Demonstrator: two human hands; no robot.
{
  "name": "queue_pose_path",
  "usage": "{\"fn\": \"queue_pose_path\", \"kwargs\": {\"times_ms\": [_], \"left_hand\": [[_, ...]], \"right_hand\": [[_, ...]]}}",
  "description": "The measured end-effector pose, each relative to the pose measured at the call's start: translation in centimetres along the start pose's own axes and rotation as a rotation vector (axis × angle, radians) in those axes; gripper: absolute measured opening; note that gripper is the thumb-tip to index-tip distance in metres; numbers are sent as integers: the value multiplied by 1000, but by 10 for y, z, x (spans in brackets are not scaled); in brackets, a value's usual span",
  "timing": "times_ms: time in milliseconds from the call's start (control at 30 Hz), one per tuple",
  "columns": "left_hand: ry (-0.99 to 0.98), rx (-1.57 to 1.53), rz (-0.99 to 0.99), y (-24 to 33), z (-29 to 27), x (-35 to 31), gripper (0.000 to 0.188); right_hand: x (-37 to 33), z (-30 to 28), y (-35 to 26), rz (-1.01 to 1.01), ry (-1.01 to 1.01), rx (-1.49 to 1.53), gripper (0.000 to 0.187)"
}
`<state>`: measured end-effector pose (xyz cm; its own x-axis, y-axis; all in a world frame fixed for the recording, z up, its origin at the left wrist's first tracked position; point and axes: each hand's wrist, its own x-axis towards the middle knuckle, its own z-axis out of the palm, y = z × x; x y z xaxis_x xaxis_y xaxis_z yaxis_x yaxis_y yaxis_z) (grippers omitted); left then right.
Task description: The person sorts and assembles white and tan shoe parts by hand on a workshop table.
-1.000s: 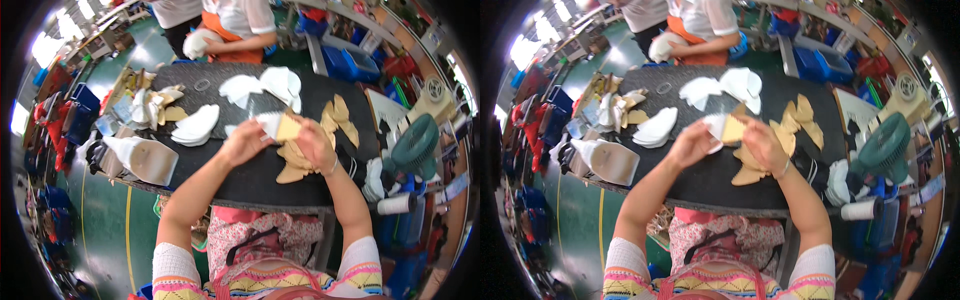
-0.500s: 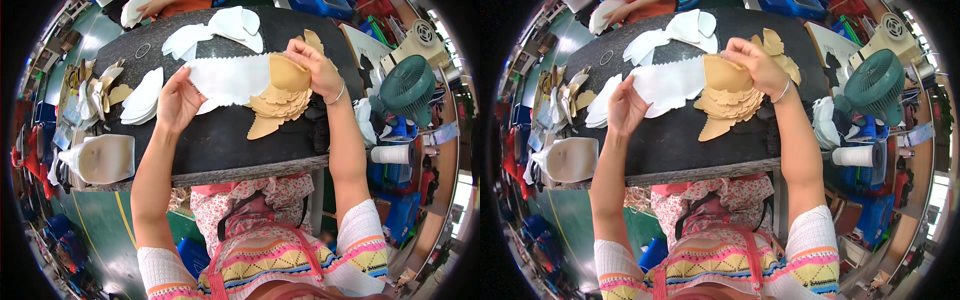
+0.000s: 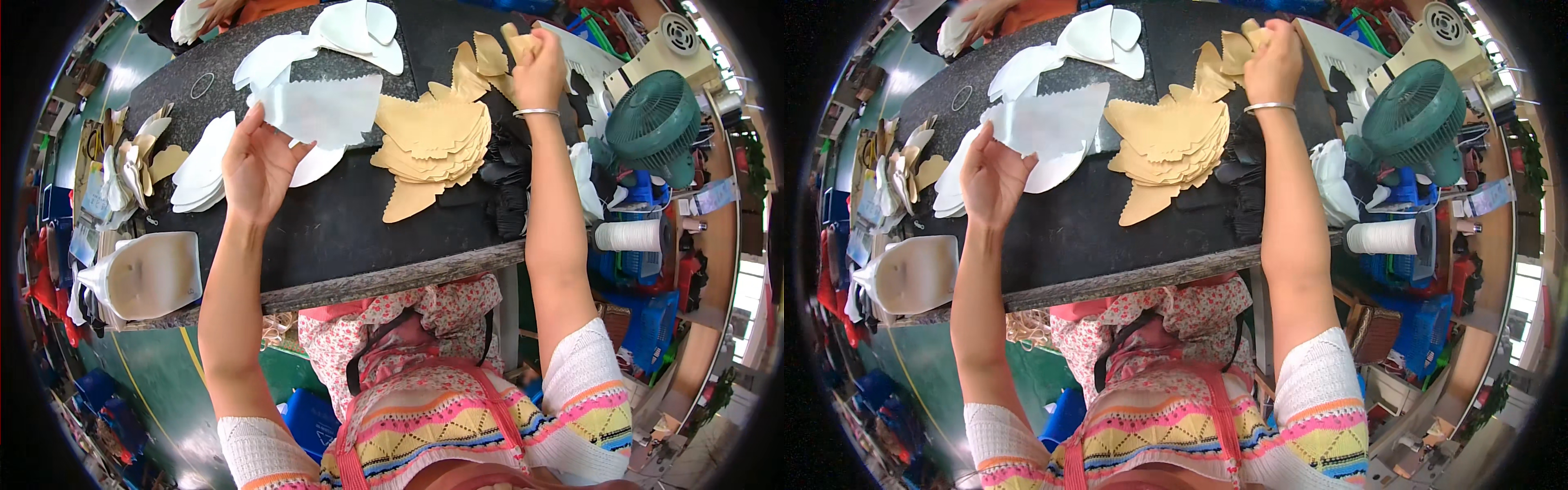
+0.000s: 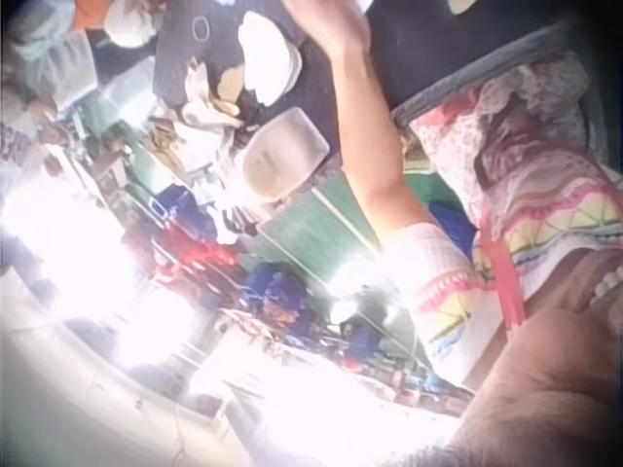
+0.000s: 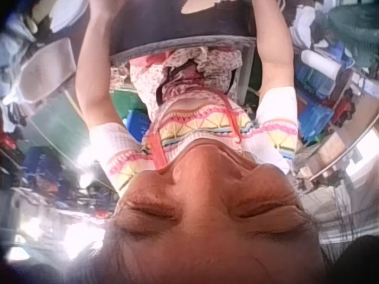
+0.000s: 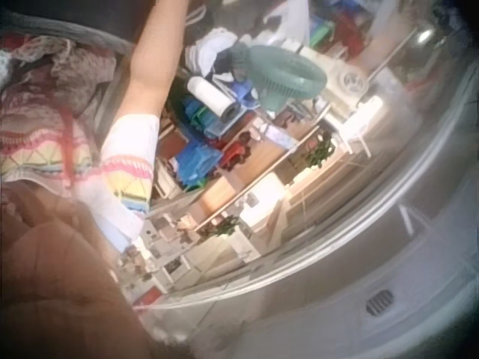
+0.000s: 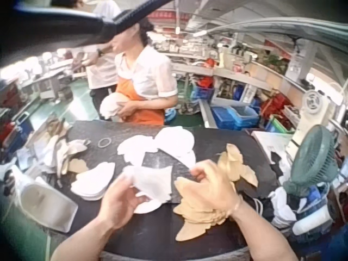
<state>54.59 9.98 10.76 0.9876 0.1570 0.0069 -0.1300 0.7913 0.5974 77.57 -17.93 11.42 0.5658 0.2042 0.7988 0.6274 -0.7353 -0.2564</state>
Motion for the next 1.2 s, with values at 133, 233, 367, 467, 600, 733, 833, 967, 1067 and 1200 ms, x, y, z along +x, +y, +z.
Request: {"fn": "queue_pose_path", "kwargs": {"times_ms": [133,233,367,467,600,733,833,967,1067,1200], "left_hand": [[95,140,59,-4,5,-3,31],[94,246,93,-9,9,-4,27],[-74,363,27,-17,26,-9,20],[-176,431,41,-9,24,-14,25],[-223,495,117,17,16,-11,48],[-162,563,292,18,6,-4,60],[561,1540,470,31,-15,5,51],[419,1588,-290,40,-40,4,70],[154,2111,-282,22,-52,-4,67],[139,2148,-284,4,-56,-6,49]], "right_hand": [[-14,4,-43,68,-611,-231,33],[-30,3,-86,-153,-552,478,40],[-46,-25,-163,-162,-600,947,35],[-43,-20,-171,-262,-490,907,30],[-37,-5,-183,11,-534,1233,19],[-33,19,-188,204,-646,1149,17],[-32,35,-191,414,-674,1378,15],[-38,45,-188,721,-690,1607,16],[-41,50,-168,798,-678,1512,16],[-38,47,-156,853,-675,1443,19]]}}
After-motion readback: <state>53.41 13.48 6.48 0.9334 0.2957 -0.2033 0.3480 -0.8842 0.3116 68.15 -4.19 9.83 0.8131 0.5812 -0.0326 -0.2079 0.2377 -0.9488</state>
